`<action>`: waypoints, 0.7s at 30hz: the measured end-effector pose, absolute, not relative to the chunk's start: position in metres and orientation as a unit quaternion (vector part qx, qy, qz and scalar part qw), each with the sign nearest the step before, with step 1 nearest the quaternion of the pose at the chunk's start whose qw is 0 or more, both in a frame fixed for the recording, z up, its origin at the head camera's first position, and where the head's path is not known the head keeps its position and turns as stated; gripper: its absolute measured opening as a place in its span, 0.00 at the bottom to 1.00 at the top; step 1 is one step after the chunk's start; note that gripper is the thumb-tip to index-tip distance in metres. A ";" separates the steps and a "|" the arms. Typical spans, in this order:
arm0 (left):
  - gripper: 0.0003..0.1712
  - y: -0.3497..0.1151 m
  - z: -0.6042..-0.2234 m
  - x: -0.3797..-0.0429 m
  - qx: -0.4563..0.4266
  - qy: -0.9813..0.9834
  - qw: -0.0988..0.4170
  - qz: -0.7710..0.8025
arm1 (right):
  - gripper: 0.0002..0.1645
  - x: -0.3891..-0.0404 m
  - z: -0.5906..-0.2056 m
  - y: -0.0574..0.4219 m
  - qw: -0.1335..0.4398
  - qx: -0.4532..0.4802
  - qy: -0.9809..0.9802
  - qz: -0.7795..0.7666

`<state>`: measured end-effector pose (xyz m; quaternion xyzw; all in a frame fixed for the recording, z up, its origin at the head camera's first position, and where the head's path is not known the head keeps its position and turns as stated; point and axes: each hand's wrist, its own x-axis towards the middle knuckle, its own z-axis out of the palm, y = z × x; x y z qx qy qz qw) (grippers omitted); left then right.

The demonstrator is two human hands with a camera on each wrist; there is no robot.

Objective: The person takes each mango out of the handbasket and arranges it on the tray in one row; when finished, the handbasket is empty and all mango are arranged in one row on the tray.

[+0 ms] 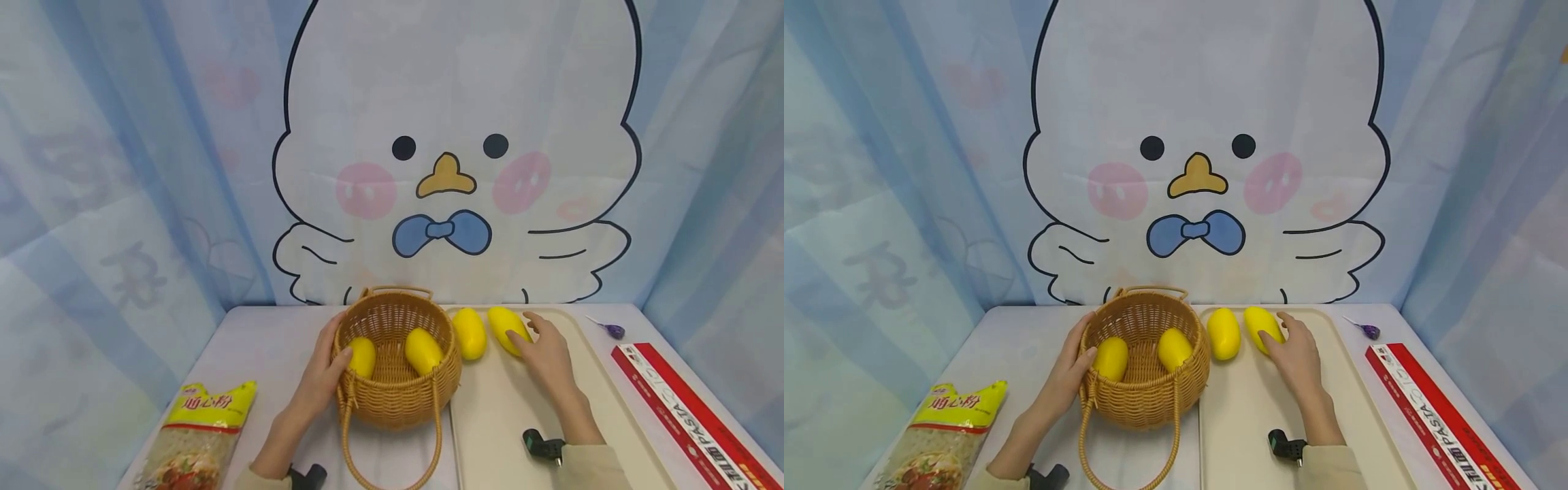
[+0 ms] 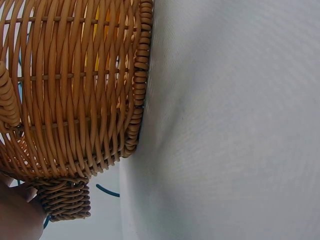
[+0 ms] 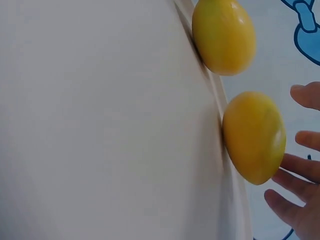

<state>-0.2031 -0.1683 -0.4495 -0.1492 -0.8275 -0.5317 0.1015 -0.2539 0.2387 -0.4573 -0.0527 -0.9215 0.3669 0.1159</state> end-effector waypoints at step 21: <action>0.35 -0.168 -0.449 -0.202 -0.145 -0.833 0.107 -0.524 | 0.38 -0.239 -0.415 0.210 0.167 0.018 -0.910 0.379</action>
